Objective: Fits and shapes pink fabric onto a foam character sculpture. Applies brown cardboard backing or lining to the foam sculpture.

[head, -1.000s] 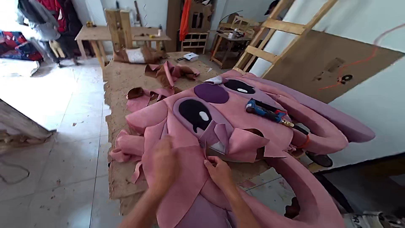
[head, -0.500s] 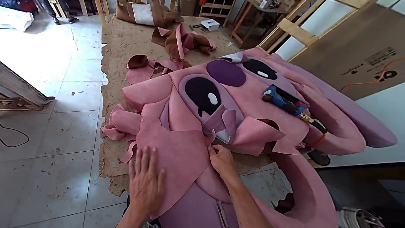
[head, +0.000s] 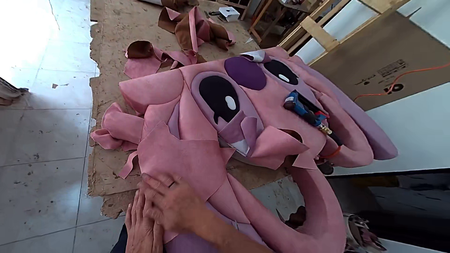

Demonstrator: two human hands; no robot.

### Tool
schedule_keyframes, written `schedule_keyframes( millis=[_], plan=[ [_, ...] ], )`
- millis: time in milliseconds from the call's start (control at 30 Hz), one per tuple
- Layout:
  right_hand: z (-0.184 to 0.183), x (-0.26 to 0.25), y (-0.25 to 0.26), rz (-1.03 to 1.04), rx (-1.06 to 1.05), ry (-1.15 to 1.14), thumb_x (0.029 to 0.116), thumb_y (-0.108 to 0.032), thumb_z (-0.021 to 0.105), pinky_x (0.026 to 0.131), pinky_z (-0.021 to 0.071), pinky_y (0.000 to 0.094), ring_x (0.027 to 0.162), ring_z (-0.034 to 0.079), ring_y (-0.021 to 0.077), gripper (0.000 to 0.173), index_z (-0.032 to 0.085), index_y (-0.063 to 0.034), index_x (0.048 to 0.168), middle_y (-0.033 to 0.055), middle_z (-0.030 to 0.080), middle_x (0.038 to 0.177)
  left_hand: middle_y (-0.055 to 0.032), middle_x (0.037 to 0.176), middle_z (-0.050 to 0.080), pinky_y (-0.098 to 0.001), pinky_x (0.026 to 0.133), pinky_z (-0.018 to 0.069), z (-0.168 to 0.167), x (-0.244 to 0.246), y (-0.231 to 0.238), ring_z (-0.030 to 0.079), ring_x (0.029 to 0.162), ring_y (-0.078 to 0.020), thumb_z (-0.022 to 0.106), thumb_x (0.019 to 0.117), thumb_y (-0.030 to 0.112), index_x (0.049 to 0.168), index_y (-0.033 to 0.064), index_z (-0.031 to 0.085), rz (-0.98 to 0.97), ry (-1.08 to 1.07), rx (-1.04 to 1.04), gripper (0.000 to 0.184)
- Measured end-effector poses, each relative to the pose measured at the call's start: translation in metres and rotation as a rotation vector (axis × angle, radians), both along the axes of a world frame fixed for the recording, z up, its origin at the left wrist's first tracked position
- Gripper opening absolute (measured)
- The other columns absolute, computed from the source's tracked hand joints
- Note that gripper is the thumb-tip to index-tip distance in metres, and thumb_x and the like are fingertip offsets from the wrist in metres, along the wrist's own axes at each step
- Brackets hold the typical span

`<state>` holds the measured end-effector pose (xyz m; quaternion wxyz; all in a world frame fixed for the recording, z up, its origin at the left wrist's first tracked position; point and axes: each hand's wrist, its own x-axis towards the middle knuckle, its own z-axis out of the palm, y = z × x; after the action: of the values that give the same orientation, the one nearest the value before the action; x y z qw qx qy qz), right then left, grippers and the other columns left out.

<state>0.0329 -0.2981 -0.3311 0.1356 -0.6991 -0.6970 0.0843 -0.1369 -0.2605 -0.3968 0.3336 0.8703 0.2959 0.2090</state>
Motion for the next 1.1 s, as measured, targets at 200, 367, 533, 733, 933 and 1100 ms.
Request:
schedule_keyframes(
  millis=[200, 367, 533, 733, 933, 1100],
  plan=[
    [0.004, 0.081, -0.019, -0.07, -0.047, -0.18, 0.109, -0.047, 0.02, 0.128, 0.0158, 0.0483, 0.158, 0.016, 0.0145, 0.058, 0.035, -0.0283, 0.161, -0.0068, 0.026, 0.17, -0.0202, 0.164, 0.034, -0.0644, 0.122, 0.0195, 0.004, 0.006, 0.0, 0.028, 0.154, -0.0354, 0.012, 0.1064, 0.059, 0.162, 0.0143, 0.03, 0.046, 0.009, 0.023, 0.074],
    [0.009, 0.141, -0.026, -0.185, -0.084, -0.152, 0.1091, -0.044, 0.022, 0.125, 0.0175, 0.0587, 0.157, 0.02, 0.0245, 0.056, 0.04, -0.0272, 0.159, -0.0001, 0.029, 0.169, -0.0166, 0.163, 0.036, -0.0645, 0.121, 0.022, 0.005, 0.003, 0.002, 0.029, 0.154, -0.034, 0.012, 0.1061, 0.059, 0.161, 0.0165, 0.035, 0.048, 0.038, 0.04, 0.073],
    [0.018, 0.186, -0.034, -0.356, -0.162, -0.002, 0.1086, -0.051, 0.023, 0.125, 0.0247, 0.0523, 0.158, 0.017, 0.0292, 0.065, 0.026, -0.0182, 0.165, 0.0118, 0.015, 0.172, -0.0182, 0.15, 0.051, -0.0644, 0.115, 0.0322, 0.015, -0.001, 0.0, 0.046, 0.142, -0.0327, 0.034, 0.0994, 0.066, 0.159, 0.0005, 0.027, 0.14, -0.03, -0.258, 0.089],
    [0.03, 0.167, -0.044, -0.534, 0.002, 0.074, 0.097, -0.037, 0.063, 0.084, 0.0557, 0.0539, 0.098, 0.067, 0.0314, 0.044, 0.064, -0.0048, 0.127, 0.0156, 0.066, 0.109, -0.0008, 0.087, 0.065, -0.0351, 0.067, 0.0589, 0.05, 0.01, 0.01, 0.065, 0.073, -0.0128, 0.07, 0.0859, 0.03, 0.144, 0.0037, 0.043, 0.242, -0.097, -0.571, 0.07],
    [0.073, 0.148, -0.059, -0.439, -0.088, 0.067, 0.0842, -0.031, 0.069, 0.081, 0.0499, 0.0514, 0.089, 0.065, 0.0249, 0.025, 0.065, -0.0088, 0.074, 0.0068, 0.065, 0.081, -0.0052, 0.091, 0.069, -0.0407, 0.073, 0.0601, 0.07, 0.013, 0.04, 0.069, 0.082, -0.0167, 0.059, 0.0961, 0.025, 0.109, 0.006, 0.066, 0.065, -0.069, -0.55, 0.025],
    [0.127, 0.122, -0.081, -0.612, 0.12, 0.595, 0.0886, -0.015, 0.074, 0.05, 0.0432, 0.0309, 0.054, 0.053, 0.0134, 0.016, 0.06, -0.0095, 0.085, 0.0026, 0.055, 0.064, -0.0076, 0.083, 0.07, -0.0442, 0.067, 0.0594, 0.127, 0.039, 0.121, 0.069, 0.072, -0.0188, 0.06, 0.1008, 0.016, 0.117, 0.0036, 0.064, 0.039, -0.191, -0.429, 0.021]
  ],
)
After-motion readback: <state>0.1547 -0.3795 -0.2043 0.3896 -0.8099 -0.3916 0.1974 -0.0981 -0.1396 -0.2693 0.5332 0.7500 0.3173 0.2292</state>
